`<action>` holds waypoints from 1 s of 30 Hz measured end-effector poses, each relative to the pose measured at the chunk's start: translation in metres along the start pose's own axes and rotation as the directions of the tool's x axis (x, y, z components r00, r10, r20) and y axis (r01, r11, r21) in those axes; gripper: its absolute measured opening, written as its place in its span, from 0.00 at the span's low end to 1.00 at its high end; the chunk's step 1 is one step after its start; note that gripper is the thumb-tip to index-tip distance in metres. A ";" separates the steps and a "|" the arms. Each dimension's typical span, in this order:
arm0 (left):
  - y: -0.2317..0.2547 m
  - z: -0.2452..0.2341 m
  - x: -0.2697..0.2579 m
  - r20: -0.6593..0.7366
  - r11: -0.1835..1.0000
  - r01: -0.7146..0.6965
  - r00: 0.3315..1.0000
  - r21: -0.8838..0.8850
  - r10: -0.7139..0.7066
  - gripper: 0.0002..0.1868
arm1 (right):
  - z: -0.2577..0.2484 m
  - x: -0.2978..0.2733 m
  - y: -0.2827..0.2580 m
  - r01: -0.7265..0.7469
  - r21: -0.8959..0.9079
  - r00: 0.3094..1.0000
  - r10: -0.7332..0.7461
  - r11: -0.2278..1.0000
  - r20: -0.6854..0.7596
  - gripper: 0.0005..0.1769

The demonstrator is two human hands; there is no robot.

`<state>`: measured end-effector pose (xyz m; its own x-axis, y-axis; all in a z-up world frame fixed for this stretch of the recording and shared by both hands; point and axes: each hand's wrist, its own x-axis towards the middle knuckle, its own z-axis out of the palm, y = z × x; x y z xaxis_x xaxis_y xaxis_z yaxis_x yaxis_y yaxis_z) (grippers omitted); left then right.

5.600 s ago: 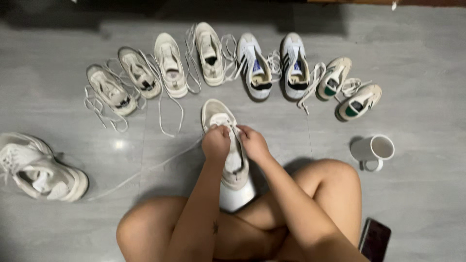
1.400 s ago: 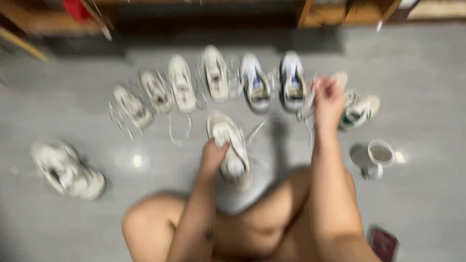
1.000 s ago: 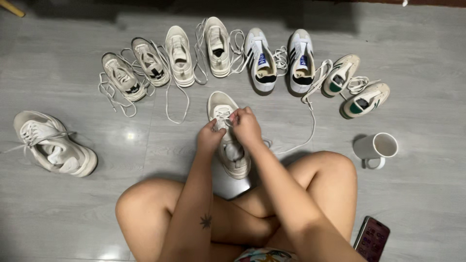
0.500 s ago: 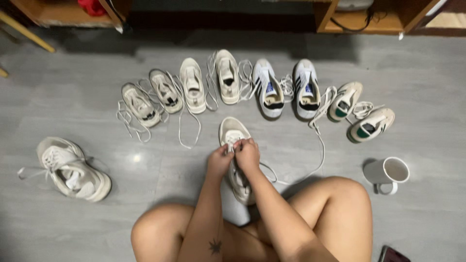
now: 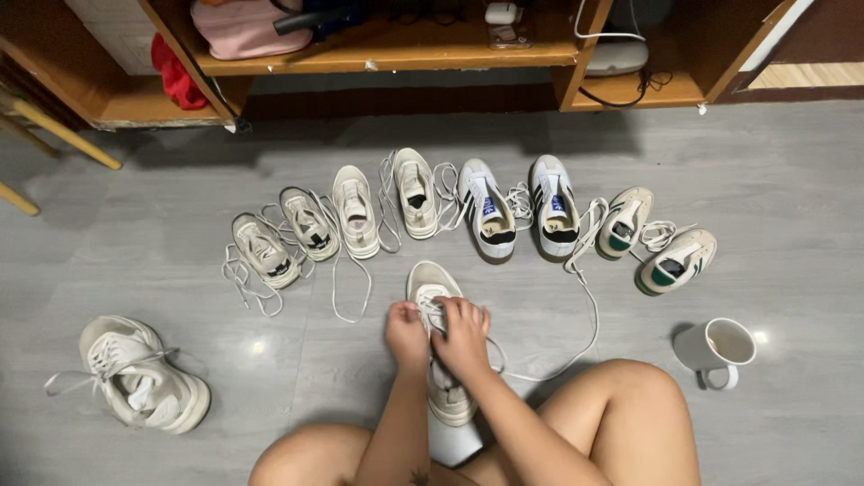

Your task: The person sits on the floor and re-laces a white sneaker by threading the laces through the eyelets and tying a knot. Several other shoes are arranged in a semi-circle on the floor nearby.

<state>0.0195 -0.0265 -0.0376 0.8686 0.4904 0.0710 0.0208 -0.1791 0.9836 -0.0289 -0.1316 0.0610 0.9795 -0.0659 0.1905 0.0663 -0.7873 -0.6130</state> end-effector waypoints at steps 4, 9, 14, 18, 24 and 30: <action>0.057 -0.022 0.060 0.039 0.922 0.120 0.993 -0.367 -0.114 0.15 | -0.010 -0.014 -0.005 -0.112 -0.046 0.994 0.112 0.993 0.000 0.51; 0.161 -0.187 0.157 -0.210 0.981 -0.134 0.972 -0.139 0.103 0.16 | -0.004 -0.013 -0.006 -0.210 -0.081 0.975 0.202 0.974 -0.089 0.59; 0.165 -0.359 0.177 -0.281 0.951 0.095 0.960 0.295 -0.008 0.16 | 0.003 -0.012 0.001 -0.266 -0.046 0.954 0.256 0.963 -0.156 0.60; 0.136 -0.438 0.166 -0.248 0.631 0.402 0.914 0.664 -0.321 0.21 | 0.006 -0.008 0.002 -0.278 -0.030 0.959 0.276 0.960 -0.060 0.61; 0.115 -0.375 0.139 -0.052 0.151 0.138 0.881 0.979 -0.471 0.30 | -0.008 0.004 0.036 -0.188 0.217 0.919 0.094 0.958 0.383 0.53; 0.118 -0.125 0.069 0.559 0.586 -0.388 0.818 0.712 -0.138 0.26 | -0.017 0.024 0.056 -0.114 0.096 0.957 0.084 0.989 0.278 0.21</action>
<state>0.0203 0.0925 0.1040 0.9840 -0.0510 -0.1705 0.0279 -0.9021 0.4305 -0.0048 -0.1877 0.0444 0.9957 0.0415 -0.0824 -0.0283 -0.7120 -0.7016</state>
